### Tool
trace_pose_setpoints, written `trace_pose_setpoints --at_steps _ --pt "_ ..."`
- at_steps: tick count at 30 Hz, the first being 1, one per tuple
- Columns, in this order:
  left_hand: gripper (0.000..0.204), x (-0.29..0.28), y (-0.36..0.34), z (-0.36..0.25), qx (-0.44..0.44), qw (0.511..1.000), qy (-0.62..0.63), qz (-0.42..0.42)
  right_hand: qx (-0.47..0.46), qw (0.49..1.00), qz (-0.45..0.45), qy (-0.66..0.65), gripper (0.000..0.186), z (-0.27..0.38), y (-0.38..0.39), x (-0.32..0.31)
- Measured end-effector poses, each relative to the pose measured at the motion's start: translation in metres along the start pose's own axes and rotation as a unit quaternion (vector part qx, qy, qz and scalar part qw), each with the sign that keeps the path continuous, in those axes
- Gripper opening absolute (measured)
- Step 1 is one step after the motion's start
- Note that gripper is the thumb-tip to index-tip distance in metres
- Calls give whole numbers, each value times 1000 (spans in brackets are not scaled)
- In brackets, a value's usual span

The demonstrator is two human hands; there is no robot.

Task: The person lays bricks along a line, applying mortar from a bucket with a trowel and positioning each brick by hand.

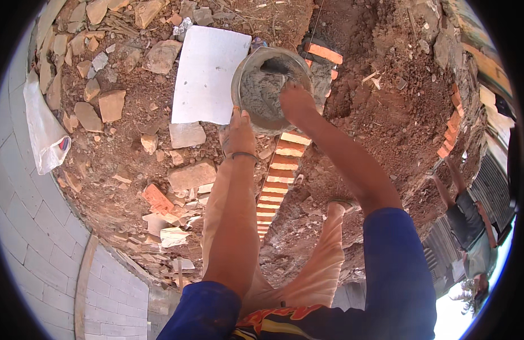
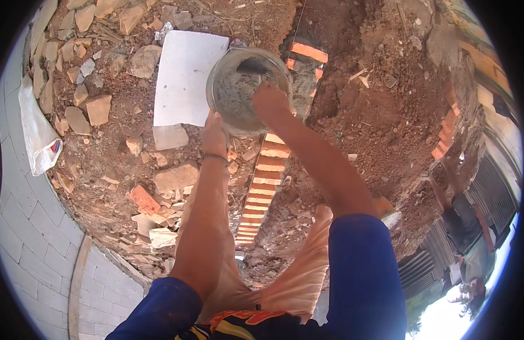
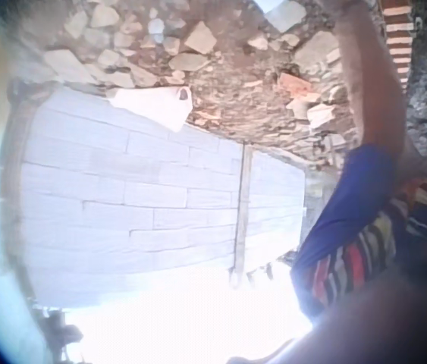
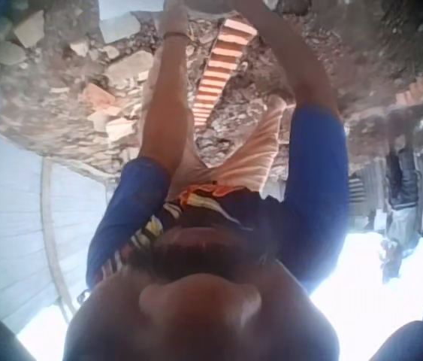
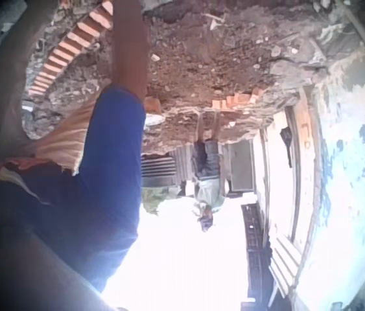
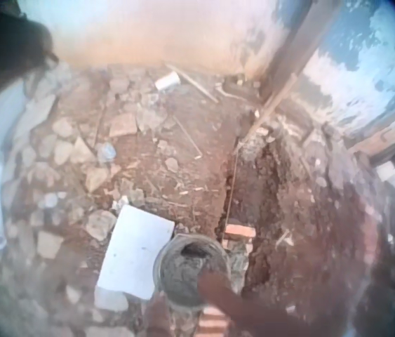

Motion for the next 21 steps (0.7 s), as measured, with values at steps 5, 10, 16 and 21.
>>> trace_pose_setpoints --at_steps 5,10,16,21 --pt "33 4 -2 54 -229 896 380 36 -76 992 -17 -94 35 41 75 1" --pt "38 -29 -15 -7 -186 889 417 16 116 954 0 -275 35 -20 89 39" --pt "30 -17 -31 -6 -16 952 297 65 61 922 -58 -377 27 -21 -8 93" --pt "31 -20 -11 -11 -153 883 438 75 -6 757 55 -651 25 12 22 117"
Point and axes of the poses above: each hand's wrist, its own y-axis away from the middle knuckle, its own x-axis out of the palm, z = x × y, the point moved 6 cm from there along -y, towards the middle knuckle, and after that the axes turned 7 degrees about z, right-handed, at the moved point
